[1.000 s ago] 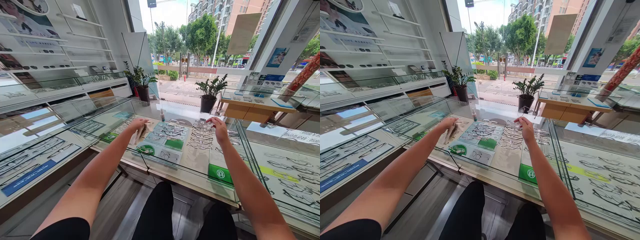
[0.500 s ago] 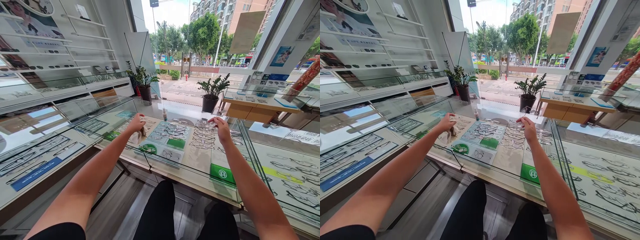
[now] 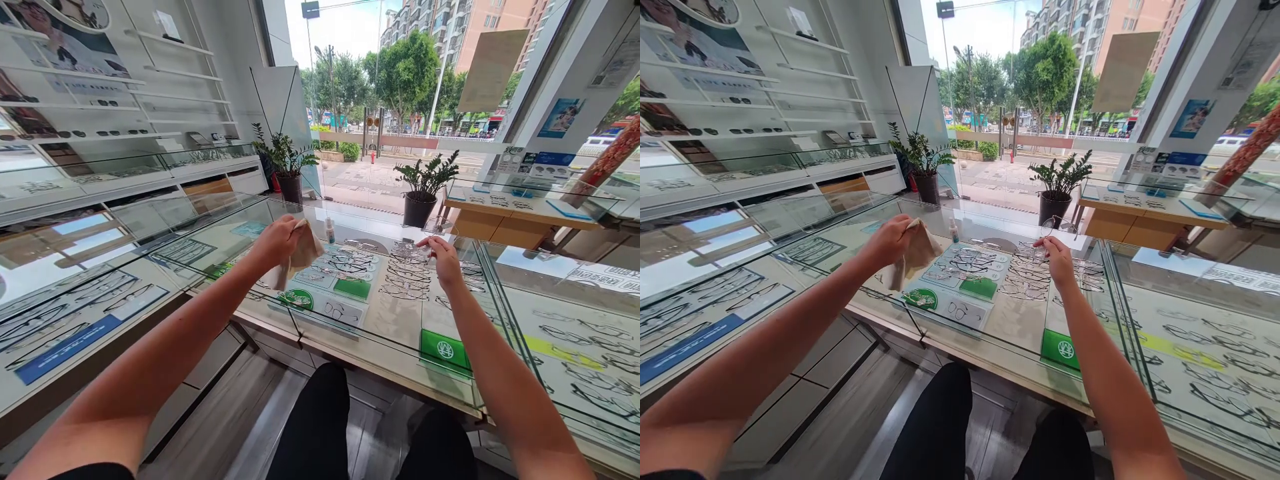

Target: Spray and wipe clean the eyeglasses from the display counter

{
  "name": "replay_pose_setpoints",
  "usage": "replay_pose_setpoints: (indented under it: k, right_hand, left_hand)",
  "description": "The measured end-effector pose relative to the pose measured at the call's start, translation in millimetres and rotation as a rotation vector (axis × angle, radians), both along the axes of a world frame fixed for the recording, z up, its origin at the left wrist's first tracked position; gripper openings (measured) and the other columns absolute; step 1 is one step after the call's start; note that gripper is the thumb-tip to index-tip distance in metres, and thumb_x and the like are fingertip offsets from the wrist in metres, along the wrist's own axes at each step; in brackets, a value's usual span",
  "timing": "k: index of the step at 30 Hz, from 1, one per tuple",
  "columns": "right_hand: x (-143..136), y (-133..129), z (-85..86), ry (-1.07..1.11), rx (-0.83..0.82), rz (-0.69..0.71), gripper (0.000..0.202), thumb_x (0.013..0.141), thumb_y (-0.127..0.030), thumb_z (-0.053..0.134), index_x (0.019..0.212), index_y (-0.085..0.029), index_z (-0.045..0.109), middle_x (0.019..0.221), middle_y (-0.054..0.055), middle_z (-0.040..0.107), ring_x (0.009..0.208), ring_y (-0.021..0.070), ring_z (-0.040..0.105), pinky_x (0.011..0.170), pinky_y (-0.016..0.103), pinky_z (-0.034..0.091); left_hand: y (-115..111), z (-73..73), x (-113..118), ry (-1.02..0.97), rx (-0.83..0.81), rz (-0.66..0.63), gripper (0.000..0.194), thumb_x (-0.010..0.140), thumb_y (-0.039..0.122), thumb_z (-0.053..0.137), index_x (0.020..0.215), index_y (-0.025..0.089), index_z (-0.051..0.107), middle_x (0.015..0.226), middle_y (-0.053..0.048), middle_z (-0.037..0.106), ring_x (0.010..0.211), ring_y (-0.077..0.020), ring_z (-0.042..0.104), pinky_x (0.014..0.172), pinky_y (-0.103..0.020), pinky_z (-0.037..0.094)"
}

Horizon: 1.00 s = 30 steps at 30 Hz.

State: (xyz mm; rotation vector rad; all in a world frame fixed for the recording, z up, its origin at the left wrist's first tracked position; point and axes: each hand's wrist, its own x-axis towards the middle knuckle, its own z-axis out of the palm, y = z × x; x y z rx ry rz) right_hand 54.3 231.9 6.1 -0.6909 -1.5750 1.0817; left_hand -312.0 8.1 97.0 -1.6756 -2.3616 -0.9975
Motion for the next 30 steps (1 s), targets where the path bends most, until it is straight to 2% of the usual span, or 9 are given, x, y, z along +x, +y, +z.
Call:
replay_pose_setpoints:
  k: [2,4,6,8,12,16,22,27,30]
  right_hand:
    - [1,1,0.8,0.003,-0.001,-0.009,0.032,0.094,-0.045,0.06,0.084,-0.026,0.083,0.105,0.006,0.082,0.096,0.0214,0.062,0.078,0.035,0.045]
    - [1,1,1.6,0.009,-0.004,-0.017,0.031,0.093,-0.045,0.059,0.083,-0.026,0.082,0.104,0.006,0.081,0.098,0.0212,0.063,0.078,0.034,0.045]
    - [1,1,2.3,0.012,-0.006,-0.02,0.031,0.093,-0.045,0.059,0.082,-0.026,0.081,0.104,0.006,0.082,0.099,0.0214,0.063,0.077,0.033,0.044]
    - [1,2,3.3,0.007,-0.003,-0.021,0.031,0.093,-0.045,0.059,0.083,-0.026,0.081,0.104,0.006,0.082,0.099,0.0215,0.064,0.076,0.033,0.045]
    - [4,2,8.2,0.022,-0.001,-0.036,0.03,0.092,-0.045,0.059,0.084,-0.026,0.081,0.103,0.005,0.082,0.096,0.0206,0.064,0.077,0.033,0.046]
    - [9,2,17.0,0.057,0.004,-0.064,0.032,0.093,-0.05,0.059,0.083,-0.026,0.077,0.107,0.006,0.081,0.098,0.0212,0.065,0.076,0.033,0.047]
    - [11,-1,26.5,0.083,-0.007,-0.047,0.035,0.093,-0.058,0.059,0.088,-0.027,0.073,0.108,0.008,0.082,0.1,0.0223,0.067,0.076,0.033,0.049]
    - [10,-8,32.2,0.144,-0.035,0.018,0.031,0.094,-0.055,0.06,0.09,-0.028,0.074,0.11,0.007,0.082,0.104,0.0233,0.069,0.079,0.035,0.05]
    - [9,-15,35.9,0.15,-0.028,0.061,0.033,0.097,-0.058,0.059,0.092,-0.029,0.074,0.111,0.007,0.081,0.111,0.0258,0.07,0.087,0.038,0.054]
  left_hand:
    - [1,17.5,21,0.166,0.069,-0.132,0.031,0.104,0.031,0.051,0.091,0.016,0.074,0.108,-0.012,0.068,0.097,-0.0269,0.063,0.092,-0.036,0.048]
    - [6,32.1,41,0.184,0.174,-0.216,0.029,0.103,0.032,0.055,0.09,0.016,0.076,0.102,-0.01,0.069,0.093,-0.0256,0.062,0.089,-0.036,0.047]
    - [17,43.6,59,0.021,0.243,-0.291,0.03,0.102,0.037,0.063,0.086,0.015,0.075,0.086,-0.006,0.067,0.083,-0.022,0.061,0.081,-0.033,0.045]
    - [33,51.6,77,-0.244,0.248,-0.386,0.029,0.097,0.04,0.074,0.083,0.015,0.073,0.075,-0.003,0.062,0.073,-0.0171,0.056,0.072,-0.029,0.042]
    - [70,55.8,111,-0.682,0.148,-0.525,0.026,0.096,0.035,0.079,0.083,0.014,0.07,0.075,-0.002,0.062,0.065,-0.0128,0.052,0.065,-0.027,0.043]
    - [102,44.1,141,-0.832,0.192,-0.598,0.032,0.1,0.033,0.077,0.076,0.016,0.062,0.07,0.002,0.053,0.061,-0.0097,0.044,0.059,-0.023,0.038]
    - [142,8.0,171,-0.88,0.347,-0.606,0.034,0.103,0.039,0.073,0.08,0.019,0.059,0.068,0.003,0.053,0.058,-0.0099,0.044,0.054,-0.024,0.032]
    - [154,-23.9,180,-0.943,0.285,-0.542,0.033,0.103,0.047,0.071,0.088,0.021,0.059,0.063,0.004,0.055,0.054,-0.0115,0.046,0.051,-0.024,0.031]
    - [157,-38.7,180,-0.987,0.273,-0.597,0.043,0.098,0.057,0.077,0.087,0.023,0.053,0.061,0.006,0.052,0.053,-0.0106,0.043,0.05,-0.023,0.028]
